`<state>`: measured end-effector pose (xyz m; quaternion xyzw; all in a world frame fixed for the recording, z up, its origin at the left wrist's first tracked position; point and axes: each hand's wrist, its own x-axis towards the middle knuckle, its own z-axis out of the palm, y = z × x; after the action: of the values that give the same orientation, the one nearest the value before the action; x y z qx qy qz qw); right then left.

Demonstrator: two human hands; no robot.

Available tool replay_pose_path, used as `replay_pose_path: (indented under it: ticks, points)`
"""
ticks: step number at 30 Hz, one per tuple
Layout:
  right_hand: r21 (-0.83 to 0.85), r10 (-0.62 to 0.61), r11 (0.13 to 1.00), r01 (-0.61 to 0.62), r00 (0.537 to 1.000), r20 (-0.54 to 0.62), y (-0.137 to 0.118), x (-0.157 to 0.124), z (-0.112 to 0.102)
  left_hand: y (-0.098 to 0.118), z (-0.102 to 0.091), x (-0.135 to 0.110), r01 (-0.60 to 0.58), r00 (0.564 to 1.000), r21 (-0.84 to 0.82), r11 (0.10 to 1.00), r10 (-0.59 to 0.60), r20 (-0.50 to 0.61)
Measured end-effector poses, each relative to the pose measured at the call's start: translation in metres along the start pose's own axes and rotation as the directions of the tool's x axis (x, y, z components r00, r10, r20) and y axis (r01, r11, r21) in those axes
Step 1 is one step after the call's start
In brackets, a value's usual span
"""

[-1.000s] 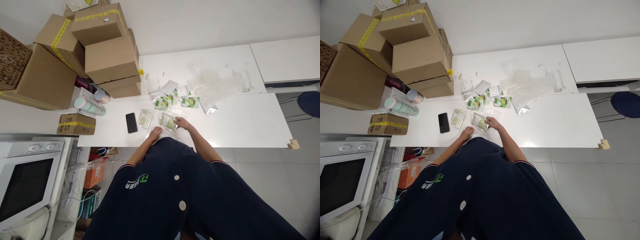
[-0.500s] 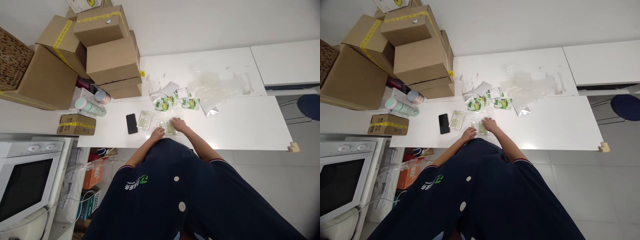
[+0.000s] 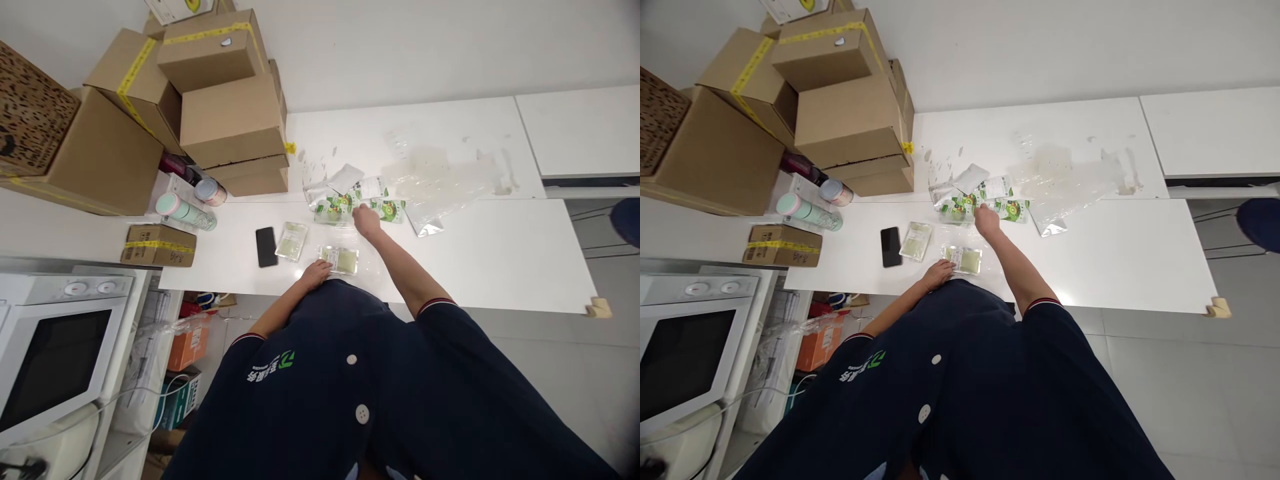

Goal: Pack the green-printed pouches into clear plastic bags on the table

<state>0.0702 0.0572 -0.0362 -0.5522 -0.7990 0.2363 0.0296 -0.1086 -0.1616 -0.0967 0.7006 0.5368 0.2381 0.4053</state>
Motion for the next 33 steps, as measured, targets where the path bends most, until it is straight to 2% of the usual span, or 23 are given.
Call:
replay_pose_path:
  ticks: [2,4,6,7,9,11,13,16,19,23,27,31,33]
  points:
    - [0.170,0.059,0.985,-0.037,0.990,-0.125,-0.003,0.018,-0.014,-0.003,0.002,0.000,-0.027,1.000,0.081,0.996,0.027,0.009]
    - [0.300,-0.024,0.950,0.088,0.977,-0.210,-0.005,0.026,-0.020,-0.005,0.003,0.002,-0.036,0.999,0.153,0.988,0.035,0.010]
    - [0.352,-0.159,0.905,0.240,0.957,-0.245,-0.007,0.019,-0.016,-0.007,0.003,0.004,-0.035,0.999,0.226,0.974,0.032,0.019]
    - [0.357,-0.210,0.891,0.281,0.952,-0.224,-0.007,0.011,-0.010,-0.008,0.003,0.005,-0.032,0.999,0.261,0.965,0.026,0.025]
    - [0.323,-0.262,0.905,0.277,0.961,-0.090,-0.009,-0.011,0.008,-0.009,0.004,0.007,-0.026,0.999,0.323,0.946,0.015,0.034]
    - [0.191,-0.248,0.956,0.223,0.962,0.117,-0.010,-0.034,0.029,-0.011,0.004,0.009,-0.034,0.999,0.362,0.932,0.020,0.042]
    - [0.015,-0.181,0.983,0.185,0.942,0.281,-0.010,-0.052,0.049,-0.011,0.004,0.010,-0.061,0.998,0.388,0.920,0.042,0.055]
    - [-0.116,-0.137,0.975,0.190,0.922,0.363,-0.012,-0.065,0.068,-0.010,0.004,0.008,-0.069,0.997,0.439,0.896,0.052,0.052]
    - [-0.095,-0.229,0.955,0.282,0.900,0.370,-0.015,-0.067,0.077,-0.009,0.003,0.004,-0.043,0.999,0.478,0.878,0.036,0.023]
    - [-0.035,-0.323,0.930,0.366,0.858,0.401,-0.019,-0.061,0.080,-0.009,0.004,0.003,-0.027,1.000,0.452,0.892,0.021,0.018]
    - [0.020,-0.346,0.929,0.369,0.851,0.396,-0.017,-0.062,0.076,-0.010,0.001,0.009,0.056,0.997,0.364,0.930,-0.037,-0.061]
    - [0.005,-0.404,0.910,0.415,0.883,0.239,-0.014,-0.083,0.062,-0.011,-0.010,0.023,0.146,0.989,0.189,0.971,-0.136,-0.064]
    - [-0.048,-0.481,0.866,0.497,0.856,0.191,-0.015,-0.101,0.055,-0.011,-0.018,0.031,0.209,0.978,0.089,0.974,-0.207,-0.035]
